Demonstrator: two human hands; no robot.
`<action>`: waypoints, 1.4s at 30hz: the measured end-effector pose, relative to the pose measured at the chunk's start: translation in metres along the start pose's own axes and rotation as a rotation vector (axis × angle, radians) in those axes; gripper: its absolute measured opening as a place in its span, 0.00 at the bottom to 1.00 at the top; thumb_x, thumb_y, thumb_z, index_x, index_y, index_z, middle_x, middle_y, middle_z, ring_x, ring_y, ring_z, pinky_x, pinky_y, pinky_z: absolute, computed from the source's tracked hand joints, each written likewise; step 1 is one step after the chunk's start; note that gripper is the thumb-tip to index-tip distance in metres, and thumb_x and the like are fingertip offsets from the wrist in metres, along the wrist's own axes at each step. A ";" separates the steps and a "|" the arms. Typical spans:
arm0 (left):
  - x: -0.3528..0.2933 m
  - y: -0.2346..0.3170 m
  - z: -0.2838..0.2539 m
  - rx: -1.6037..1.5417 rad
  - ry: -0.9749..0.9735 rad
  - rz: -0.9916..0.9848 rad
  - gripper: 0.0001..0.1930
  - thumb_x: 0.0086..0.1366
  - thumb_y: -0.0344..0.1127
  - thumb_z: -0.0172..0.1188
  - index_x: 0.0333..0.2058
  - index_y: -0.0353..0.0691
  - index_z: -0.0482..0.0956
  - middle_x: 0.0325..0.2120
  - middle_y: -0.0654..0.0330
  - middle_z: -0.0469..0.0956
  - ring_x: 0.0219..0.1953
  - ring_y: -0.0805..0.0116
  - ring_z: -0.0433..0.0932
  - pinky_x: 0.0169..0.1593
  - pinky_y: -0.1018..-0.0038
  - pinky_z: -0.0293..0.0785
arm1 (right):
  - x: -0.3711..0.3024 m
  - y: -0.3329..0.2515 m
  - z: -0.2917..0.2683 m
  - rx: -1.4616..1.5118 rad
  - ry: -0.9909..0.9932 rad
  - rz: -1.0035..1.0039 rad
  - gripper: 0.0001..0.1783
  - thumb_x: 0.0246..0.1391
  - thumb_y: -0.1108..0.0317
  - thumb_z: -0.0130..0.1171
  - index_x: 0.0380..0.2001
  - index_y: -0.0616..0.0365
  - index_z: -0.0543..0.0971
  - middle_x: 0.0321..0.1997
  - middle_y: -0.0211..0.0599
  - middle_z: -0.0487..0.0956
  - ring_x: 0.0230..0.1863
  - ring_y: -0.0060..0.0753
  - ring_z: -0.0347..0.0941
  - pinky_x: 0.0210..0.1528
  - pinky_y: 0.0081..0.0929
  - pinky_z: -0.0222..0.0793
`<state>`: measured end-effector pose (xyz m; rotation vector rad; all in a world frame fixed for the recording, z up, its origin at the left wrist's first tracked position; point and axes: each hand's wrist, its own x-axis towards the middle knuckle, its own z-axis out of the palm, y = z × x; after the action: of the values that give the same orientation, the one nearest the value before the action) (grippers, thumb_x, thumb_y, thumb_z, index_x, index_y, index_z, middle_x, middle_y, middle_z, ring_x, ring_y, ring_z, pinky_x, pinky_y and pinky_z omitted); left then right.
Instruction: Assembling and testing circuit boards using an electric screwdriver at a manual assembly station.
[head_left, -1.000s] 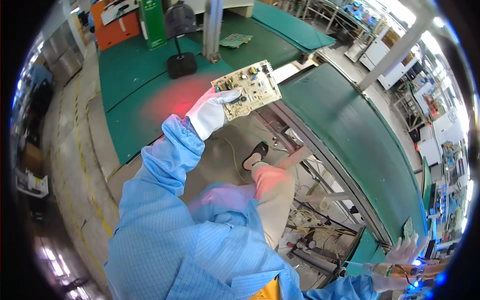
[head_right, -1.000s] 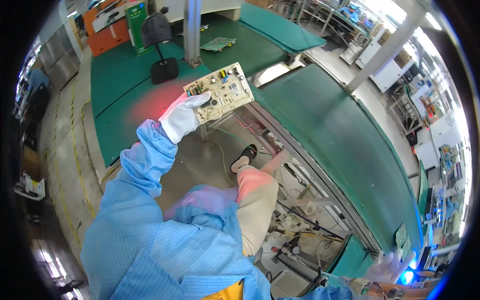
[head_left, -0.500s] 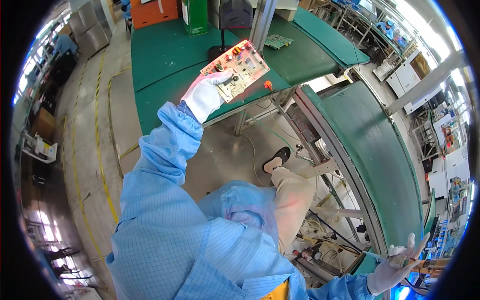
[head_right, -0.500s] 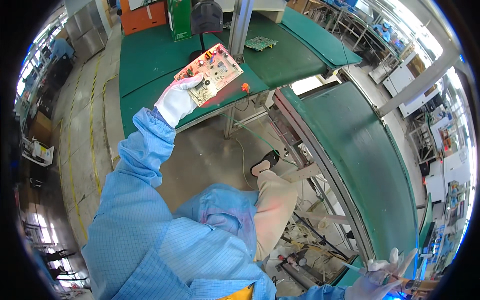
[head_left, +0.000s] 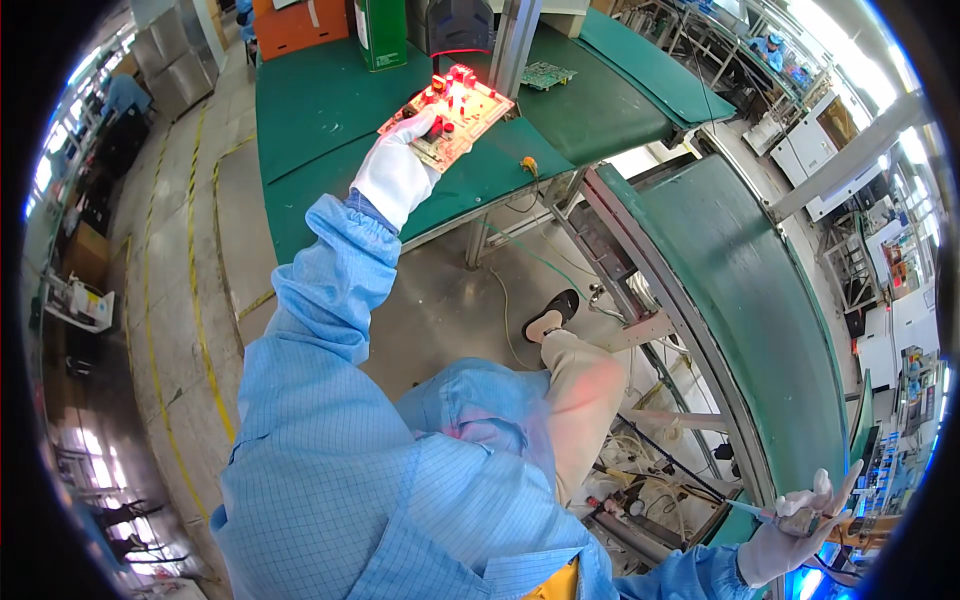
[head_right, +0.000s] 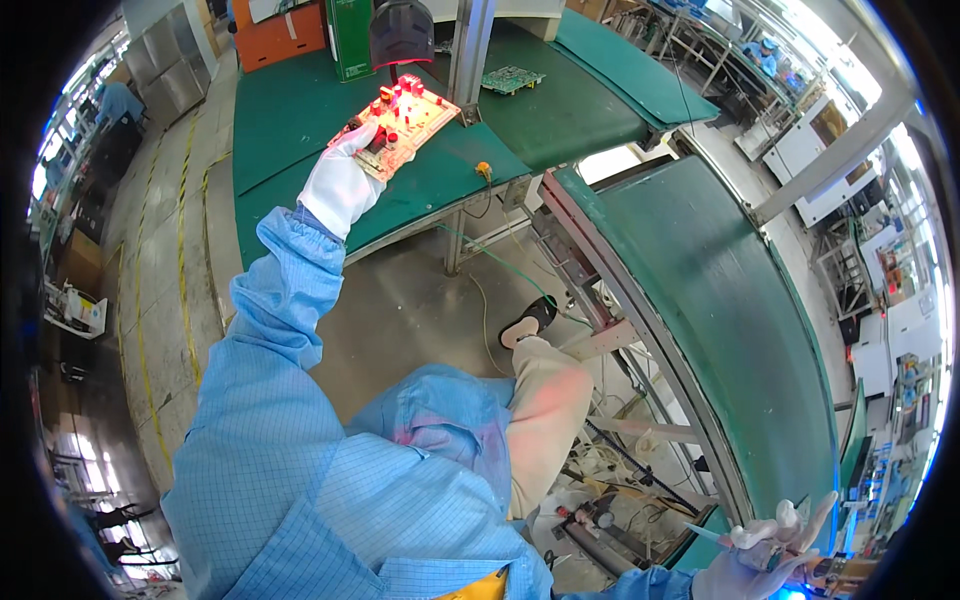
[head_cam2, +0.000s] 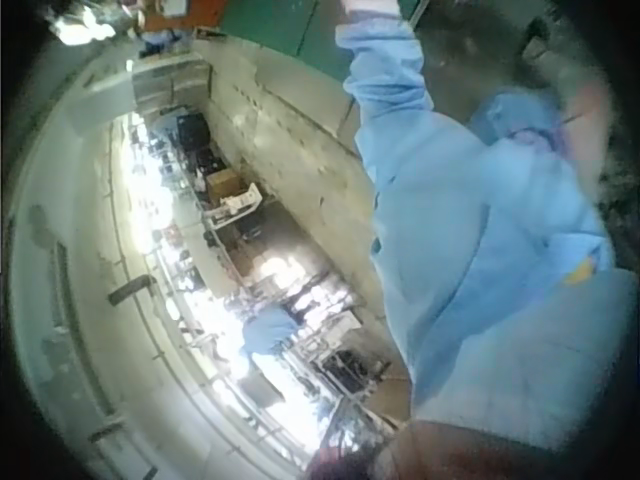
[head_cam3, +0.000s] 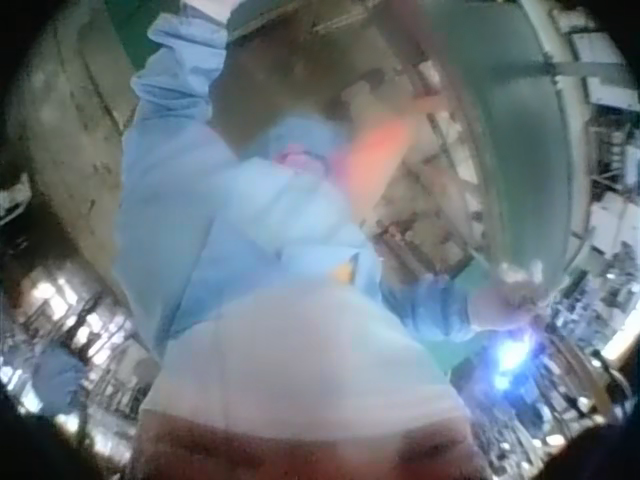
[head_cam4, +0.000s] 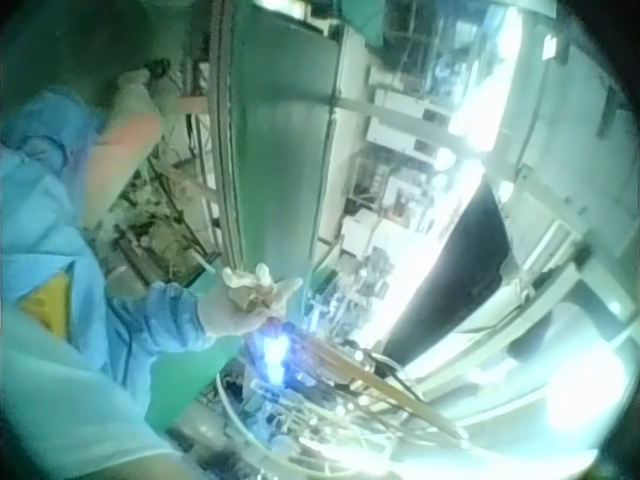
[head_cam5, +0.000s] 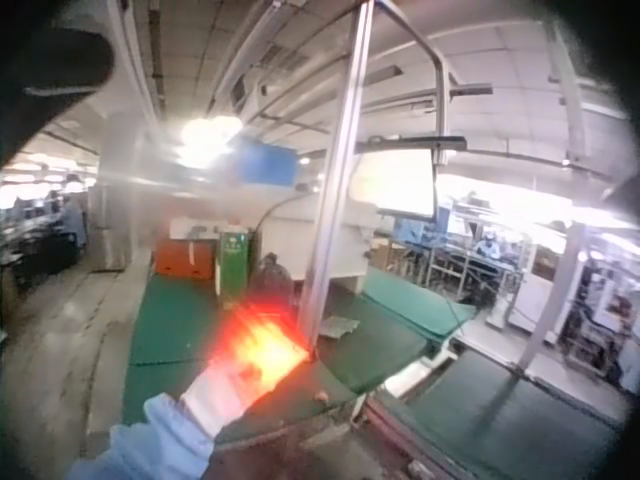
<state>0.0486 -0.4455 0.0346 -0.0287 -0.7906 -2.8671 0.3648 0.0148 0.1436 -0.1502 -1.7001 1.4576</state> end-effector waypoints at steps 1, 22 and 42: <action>0.000 0.001 0.005 -0.018 0.024 -0.003 0.14 0.66 0.25 0.52 0.50 0.34 0.72 0.50 0.48 0.75 0.52 0.47 0.75 0.53 0.43 0.74 | 0.000 0.001 0.002 -0.005 0.025 0.005 0.36 0.68 0.48 0.38 0.69 0.63 0.50 0.50 0.43 0.74 0.25 0.18 0.63 0.18 0.10 0.58; -0.075 -0.156 0.088 -0.145 -0.361 -0.868 0.21 0.65 0.25 0.52 0.56 0.28 0.65 0.52 0.45 0.74 0.53 0.53 0.76 0.59 0.60 0.73 | 0.024 0.017 0.017 0.001 -0.126 -0.155 0.26 0.65 0.72 0.47 0.65 0.64 0.61 0.38 0.31 0.72 0.24 0.11 0.62 0.23 0.05 0.57; -0.185 -0.232 0.135 0.355 -0.783 -1.076 0.21 0.64 0.33 0.61 0.55 0.35 0.72 0.45 0.60 0.79 0.48 0.71 0.77 0.54 0.72 0.73 | 0.036 0.022 0.065 -0.009 0.048 -0.186 0.29 0.69 0.53 0.38 0.58 0.69 0.67 0.26 0.30 0.71 0.18 0.15 0.62 0.16 0.09 0.58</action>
<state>0.1889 -0.1517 0.0215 -1.0194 -1.9344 -3.5901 0.2899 -0.0060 0.1479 -0.0305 -1.6365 1.2987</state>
